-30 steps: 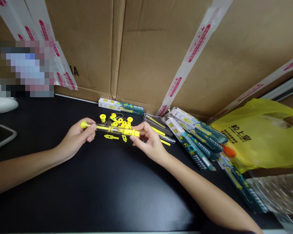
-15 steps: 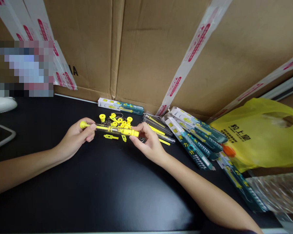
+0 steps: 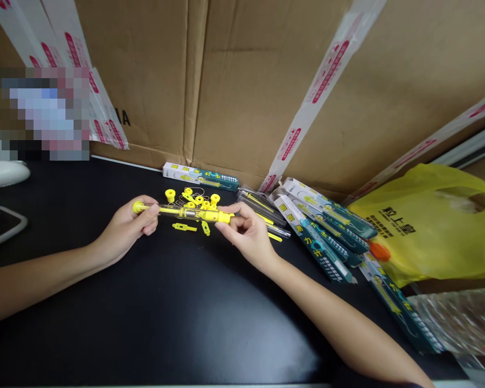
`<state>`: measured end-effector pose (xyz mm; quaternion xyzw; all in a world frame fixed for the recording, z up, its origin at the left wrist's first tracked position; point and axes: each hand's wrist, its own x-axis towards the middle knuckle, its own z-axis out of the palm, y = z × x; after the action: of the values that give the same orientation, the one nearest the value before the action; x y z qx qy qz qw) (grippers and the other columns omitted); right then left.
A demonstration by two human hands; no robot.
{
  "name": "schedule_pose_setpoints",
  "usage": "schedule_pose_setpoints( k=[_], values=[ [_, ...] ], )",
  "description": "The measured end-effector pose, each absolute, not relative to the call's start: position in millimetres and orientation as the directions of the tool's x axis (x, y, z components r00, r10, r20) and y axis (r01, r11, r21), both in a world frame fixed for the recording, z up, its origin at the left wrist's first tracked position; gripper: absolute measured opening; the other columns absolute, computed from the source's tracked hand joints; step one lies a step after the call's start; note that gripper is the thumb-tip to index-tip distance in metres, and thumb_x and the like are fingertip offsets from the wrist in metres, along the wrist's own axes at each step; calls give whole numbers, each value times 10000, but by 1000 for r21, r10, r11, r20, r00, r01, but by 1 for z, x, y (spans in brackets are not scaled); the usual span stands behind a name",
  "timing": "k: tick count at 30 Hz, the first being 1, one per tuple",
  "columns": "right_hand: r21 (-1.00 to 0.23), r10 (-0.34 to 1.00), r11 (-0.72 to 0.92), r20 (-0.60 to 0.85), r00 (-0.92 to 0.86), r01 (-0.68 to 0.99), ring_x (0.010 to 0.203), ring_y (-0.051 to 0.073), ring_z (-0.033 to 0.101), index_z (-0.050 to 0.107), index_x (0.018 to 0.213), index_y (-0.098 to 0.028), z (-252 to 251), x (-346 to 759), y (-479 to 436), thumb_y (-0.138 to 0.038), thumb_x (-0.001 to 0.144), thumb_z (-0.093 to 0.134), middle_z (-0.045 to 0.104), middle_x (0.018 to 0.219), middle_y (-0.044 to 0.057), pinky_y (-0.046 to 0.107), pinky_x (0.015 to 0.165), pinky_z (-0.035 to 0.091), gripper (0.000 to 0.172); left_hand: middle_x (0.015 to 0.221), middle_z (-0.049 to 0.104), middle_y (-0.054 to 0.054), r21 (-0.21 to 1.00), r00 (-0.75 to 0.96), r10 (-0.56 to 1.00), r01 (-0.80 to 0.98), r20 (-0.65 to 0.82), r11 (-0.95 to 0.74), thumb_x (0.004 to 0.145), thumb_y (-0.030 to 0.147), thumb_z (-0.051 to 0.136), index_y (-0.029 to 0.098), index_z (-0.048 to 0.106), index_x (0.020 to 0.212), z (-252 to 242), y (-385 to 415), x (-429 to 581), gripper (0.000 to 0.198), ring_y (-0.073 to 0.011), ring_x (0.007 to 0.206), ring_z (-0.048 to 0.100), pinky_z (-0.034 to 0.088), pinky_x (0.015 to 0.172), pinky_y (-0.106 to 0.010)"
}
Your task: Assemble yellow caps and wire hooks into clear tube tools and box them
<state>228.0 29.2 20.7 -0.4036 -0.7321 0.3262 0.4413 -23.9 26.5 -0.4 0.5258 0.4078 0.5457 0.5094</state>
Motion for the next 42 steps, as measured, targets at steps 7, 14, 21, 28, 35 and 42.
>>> schedule_pose_setpoints(
  k=[7,14,21,28,35,42],
  values=[
    [-702,752,654,562,-345,283,859,159,541,605,933,-217,18,231,36,-233,831,673,533,919,32,296,726,493,124,507,422,90,982,86,982,-110,166,-157,833,383,628,186,501,851,-1,28,-24,235,-72,484,385,318,500,-219],
    [-771,796,585,486,-360,251,718,115,556,512,931,-210,14,228,30,-269,877,626,551,876,17,246,632,469,139,507,428,91,982,90,981,-91,174,-166,851,369,604,181,496,849,-1,27,-24,217,-70,489,391,317,509,-225],
    [-899,869,409,331,-368,156,454,66,450,425,963,-235,10,225,26,-370,898,590,493,676,-67,199,432,365,222,515,427,90,982,91,981,-91,173,-165,853,362,601,178,498,848,0,27,-25,211,-69,491,392,316,512,-227],
    [-809,855,509,438,-277,294,547,96,427,599,929,-204,14,228,32,-336,825,686,508,689,-26,231,489,358,189,509,419,93,982,94,981,-95,172,-163,851,360,601,180,497,851,-1,27,-25,209,-68,487,388,313,508,-224],
    [-730,758,644,566,-325,230,911,173,533,642,944,-225,14,230,37,-206,809,699,523,950,43,294,704,499,148,510,421,92,984,90,983,-88,160,-152,848,349,601,181,491,840,0,27,-25,201,-66,486,388,309,505,-222],
    [-719,751,653,571,-332,238,905,164,538,636,940,-228,15,231,36,-185,808,702,531,948,37,289,709,514,154,515,424,92,985,82,983,-79,162,-155,849,349,599,183,493,850,-1,28,-25,197,-68,489,392,309,506,-225]
  ],
)
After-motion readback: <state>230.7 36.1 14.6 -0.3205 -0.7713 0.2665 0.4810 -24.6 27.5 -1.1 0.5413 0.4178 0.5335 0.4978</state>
